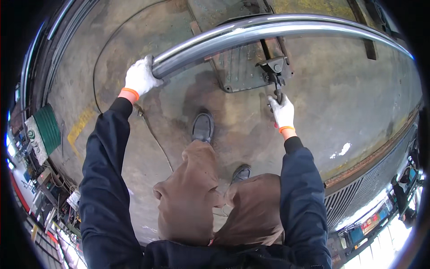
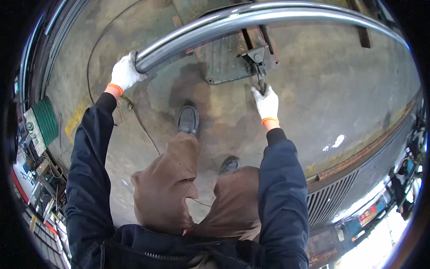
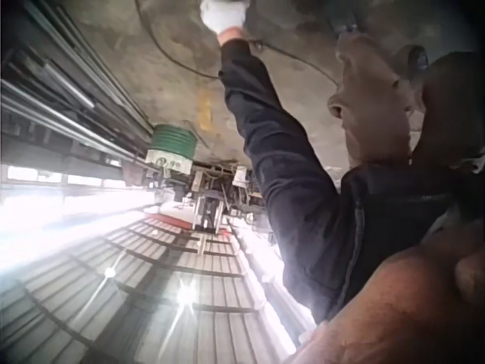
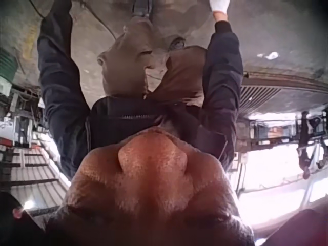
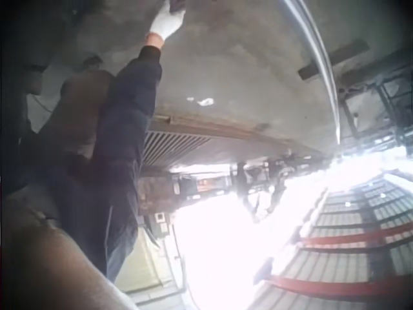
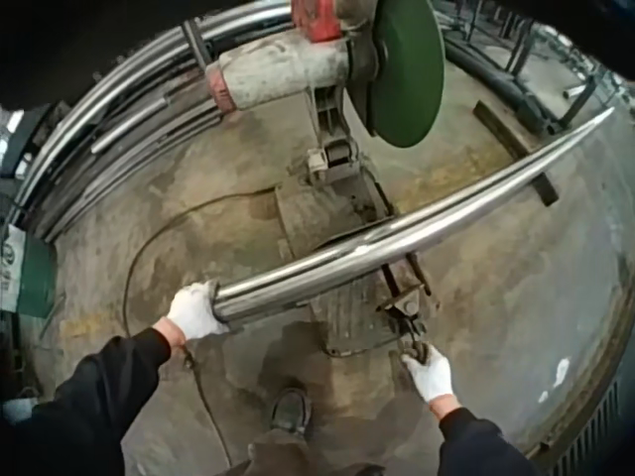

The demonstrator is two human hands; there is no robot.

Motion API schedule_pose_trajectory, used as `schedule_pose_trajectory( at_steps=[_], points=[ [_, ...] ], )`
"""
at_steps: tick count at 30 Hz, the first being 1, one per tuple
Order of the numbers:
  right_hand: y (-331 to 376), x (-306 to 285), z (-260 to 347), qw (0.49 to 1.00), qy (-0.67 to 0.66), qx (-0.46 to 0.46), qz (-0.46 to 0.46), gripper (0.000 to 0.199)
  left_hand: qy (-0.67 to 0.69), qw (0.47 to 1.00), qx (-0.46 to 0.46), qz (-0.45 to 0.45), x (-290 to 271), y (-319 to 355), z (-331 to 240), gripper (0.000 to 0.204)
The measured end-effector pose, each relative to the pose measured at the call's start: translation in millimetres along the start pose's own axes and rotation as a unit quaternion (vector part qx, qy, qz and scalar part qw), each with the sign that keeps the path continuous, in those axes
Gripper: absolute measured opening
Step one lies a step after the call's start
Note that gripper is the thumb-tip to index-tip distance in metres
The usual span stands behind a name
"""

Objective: Cutting and grinding curved metal pipes using a handheld power grinder.

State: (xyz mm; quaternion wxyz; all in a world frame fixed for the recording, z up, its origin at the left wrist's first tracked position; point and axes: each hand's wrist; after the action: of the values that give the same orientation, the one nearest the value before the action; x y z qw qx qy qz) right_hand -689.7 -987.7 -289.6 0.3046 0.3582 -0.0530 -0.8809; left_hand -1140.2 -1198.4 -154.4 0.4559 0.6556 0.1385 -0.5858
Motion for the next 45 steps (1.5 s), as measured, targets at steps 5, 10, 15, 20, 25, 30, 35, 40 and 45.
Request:
schedule_pose_trajectory(
  at_steps=[5,10,15,20,25,30,35,40,45],
  points=[
    [-21.9,-5.9,22.2,0.993,0.063,-0.097,-0.005,0.035,-0.019,1.0,0.007,-0.007,-1.8,0.1,-11.2,0.08],
    [-27.2,-12.2,33.8,0.996,0.043,-0.081,0.018,0.033,-0.012,1.0,0.012,0.002,-4.9,-3.3,-10.5,0.076],
    [-28.4,-8.7,28.7,0.995,0.042,-0.087,0.031,0.032,0.001,0.999,0.045,-0.023,-2.6,-1.4,0.1,0.065],
    [-28.0,-13.7,20.9,0.996,-0.02,0.009,0.086,0.033,0.225,0.97,0.056,0.072,-23.6,-7.5,27.6,0.086],
    [-29.5,-15.5,31.4,0.995,-0.033,0.052,0.082,0.028,0.472,0.853,-0.219,-0.021,-16.9,34.1,124.3,0.067],
    [-31.7,-7.6,47.3,0.998,-0.033,0.027,0.036,0.027,0.701,0.685,-0.195,0.024,54.2,74.8,98.9,0.055],
    [-37.3,-4.7,57.7,0.998,-0.05,0.027,0.03,0.036,0.77,0.589,-0.239,-0.05,82.9,66.7,67.3,0.049],
    [-49.7,-5.6,32.4,0.987,0.147,-0.049,0.048,0.045,0.755,0.597,-0.268,-0.047,93.1,53.5,67.2,0.046],
    [-46.4,0.7,52.0,0.975,0.198,-0.098,0.021,0.04,0.72,0.627,-0.289,-0.066,85.5,47.0,60.9,0.044]
  ],
)
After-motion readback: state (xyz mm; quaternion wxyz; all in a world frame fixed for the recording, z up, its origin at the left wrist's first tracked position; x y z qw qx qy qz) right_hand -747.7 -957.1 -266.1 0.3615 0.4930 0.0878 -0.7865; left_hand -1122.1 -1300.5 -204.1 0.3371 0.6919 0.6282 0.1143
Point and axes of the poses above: each hand's wrist, its own y-axis away from the middle knuckle, its own x-axis out of the palm, z = x × y, and after that the axes turned 14 degrees about -x, right-handed
